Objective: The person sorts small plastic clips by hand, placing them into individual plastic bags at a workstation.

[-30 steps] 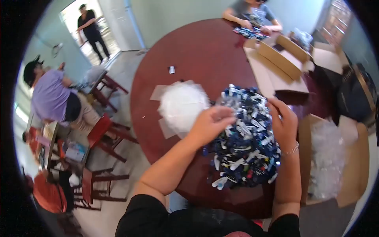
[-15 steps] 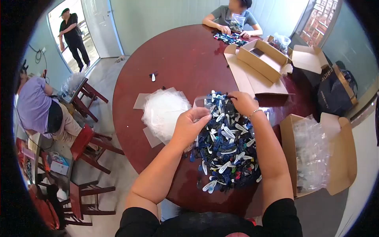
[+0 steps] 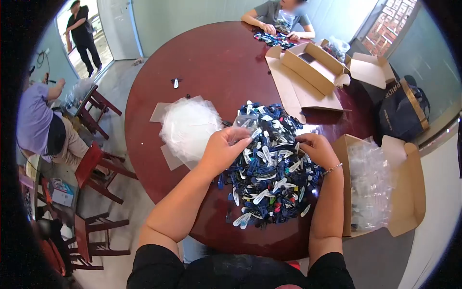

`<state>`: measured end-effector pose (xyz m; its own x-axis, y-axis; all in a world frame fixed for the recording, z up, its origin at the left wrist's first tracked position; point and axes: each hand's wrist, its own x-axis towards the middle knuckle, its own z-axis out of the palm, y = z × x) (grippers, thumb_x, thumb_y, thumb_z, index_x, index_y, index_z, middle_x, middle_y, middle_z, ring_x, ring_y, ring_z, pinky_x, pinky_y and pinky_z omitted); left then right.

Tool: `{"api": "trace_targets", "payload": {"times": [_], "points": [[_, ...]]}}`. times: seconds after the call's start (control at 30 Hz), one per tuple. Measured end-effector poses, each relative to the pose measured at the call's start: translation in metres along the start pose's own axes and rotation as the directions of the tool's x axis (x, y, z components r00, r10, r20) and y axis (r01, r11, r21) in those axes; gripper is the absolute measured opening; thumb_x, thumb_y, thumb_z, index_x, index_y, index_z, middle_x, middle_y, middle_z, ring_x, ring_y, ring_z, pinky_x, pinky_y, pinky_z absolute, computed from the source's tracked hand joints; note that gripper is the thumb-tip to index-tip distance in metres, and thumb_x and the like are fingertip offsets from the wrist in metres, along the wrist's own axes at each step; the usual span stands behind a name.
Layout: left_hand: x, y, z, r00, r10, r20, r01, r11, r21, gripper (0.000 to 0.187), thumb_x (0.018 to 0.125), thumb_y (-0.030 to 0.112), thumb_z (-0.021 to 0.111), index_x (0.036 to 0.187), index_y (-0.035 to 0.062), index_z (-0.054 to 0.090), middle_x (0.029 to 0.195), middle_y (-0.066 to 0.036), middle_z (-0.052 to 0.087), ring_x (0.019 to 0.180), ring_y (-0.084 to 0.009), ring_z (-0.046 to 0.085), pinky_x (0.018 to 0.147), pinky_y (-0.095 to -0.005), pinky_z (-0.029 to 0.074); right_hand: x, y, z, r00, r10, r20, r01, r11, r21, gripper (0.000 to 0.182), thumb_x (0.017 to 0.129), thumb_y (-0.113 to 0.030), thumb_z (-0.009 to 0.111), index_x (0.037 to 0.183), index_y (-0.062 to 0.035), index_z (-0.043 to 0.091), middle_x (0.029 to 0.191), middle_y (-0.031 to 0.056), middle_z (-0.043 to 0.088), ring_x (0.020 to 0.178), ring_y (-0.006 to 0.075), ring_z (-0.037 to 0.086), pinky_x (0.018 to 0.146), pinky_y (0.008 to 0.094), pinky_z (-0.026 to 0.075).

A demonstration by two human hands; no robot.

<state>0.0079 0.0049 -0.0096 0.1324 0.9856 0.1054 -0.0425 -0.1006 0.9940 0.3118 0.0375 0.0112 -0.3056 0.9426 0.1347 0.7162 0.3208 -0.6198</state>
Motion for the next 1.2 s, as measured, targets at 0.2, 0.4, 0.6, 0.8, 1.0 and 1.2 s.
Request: {"api": "trace_targets", "payload": {"times": [0.2,0.4,0.6,0.8,1.0,1.2], "points": [[-0.003,0.003,0.004,0.999,-0.028,0.04,0.028,1.0,0.009,0.024,0.088,0.008,0.069,0.108,-0.0036,0.064,0.103,-0.01,0.069,0.097,-0.0155,0.065,0.087,-0.0287,0.05,0.001,0.015,-0.006,0.991,0.123,0.05,-0.132,0.948,0.291,0.022,0.087,-0.001,0.061,0.108,0.0056,0.064,0.087,0.007,0.068,0.071,0.0111,0.062,0.067,0.0269,0.051],[-0.008,0.011,0.011,0.997,-0.054,0.062,0.055,0.998,-0.017,0.022,0.088,0.006,0.068,0.106,-0.0047,0.064,0.102,-0.008,0.069,0.096,-0.0139,0.064,0.087,-0.0276,0.05,0.005,0.015,-0.009,0.985,0.146,0.094,-0.173,0.798,0.578,0.025,0.087,0.002,0.063,0.112,0.0058,0.062,0.099,0.0065,0.068,0.087,0.011,0.065,0.079,0.0255,0.053],[-0.011,0.009,0.012,0.997,-0.024,0.072,0.024,1.0,0.005,0.021,0.087,0.006,0.067,0.107,-0.0012,0.065,0.1,-0.01,0.07,0.096,-0.0155,0.065,0.087,-0.0291,0.049,0.005,0.002,-0.007,0.988,0.137,0.073,-0.151,0.733,0.663,0.024,0.085,0.001,0.066,0.108,0.0053,0.063,0.098,0.0093,0.069,0.088,0.0148,0.068,0.075,0.0256,0.054],[-0.011,0.011,0.011,0.994,-0.033,0.107,0.031,0.999,0.013,0.023,0.088,0.006,0.067,0.109,-0.0034,0.063,0.104,-0.009,0.068,0.099,-0.0153,0.064,0.089,-0.0288,0.05,0.003,-0.017,-0.004,0.99,0.127,0.058,-0.128,0.66,0.74,0.022,0.085,0.001,0.067,0.106,0.0044,0.063,0.099,0.0098,0.069,0.09,0.0145,0.068,0.072,0.0236,0.053],[-0.014,0.019,0.013,0.993,0.001,0.118,-0.002,1.0,0.004,0.026,0.086,0.007,0.068,0.11,-0.0024,0.064,0.101,-0.011,0.07,0.097,-0.0161,0.065,0.087,-0.0293,0.05,-0.006,-0.064,0.0,0.996,0.017,-0.092,0.055,0.686,0.726,0.015,0.086,0.004,0.064,0.1,0.0019,0.065,0.097,0.0081,0.068,0.089,0.0147,0.068,0.07,0.022,0.051],[-0.021,0.021,0.016,0.943,0.025,0.331,0.029,0.987,-0.157,0.027,0.087,0.005,0.069,0.112,-0.0029,0.062,0.105,-0.008,0.066,0.099,-0.0135,0.063,0.086,-0.0277,0.051,-0.03,-0.133,0.014,0.789,-0.496,-0.362,0.559,0.824,0.089,0.016,0.074,0.008,0.069,0.088,0.0008,0.068,0.103,0.0131,0.07,0.091,0.0227,0.068,0.08,0.0313,0.054]]}}
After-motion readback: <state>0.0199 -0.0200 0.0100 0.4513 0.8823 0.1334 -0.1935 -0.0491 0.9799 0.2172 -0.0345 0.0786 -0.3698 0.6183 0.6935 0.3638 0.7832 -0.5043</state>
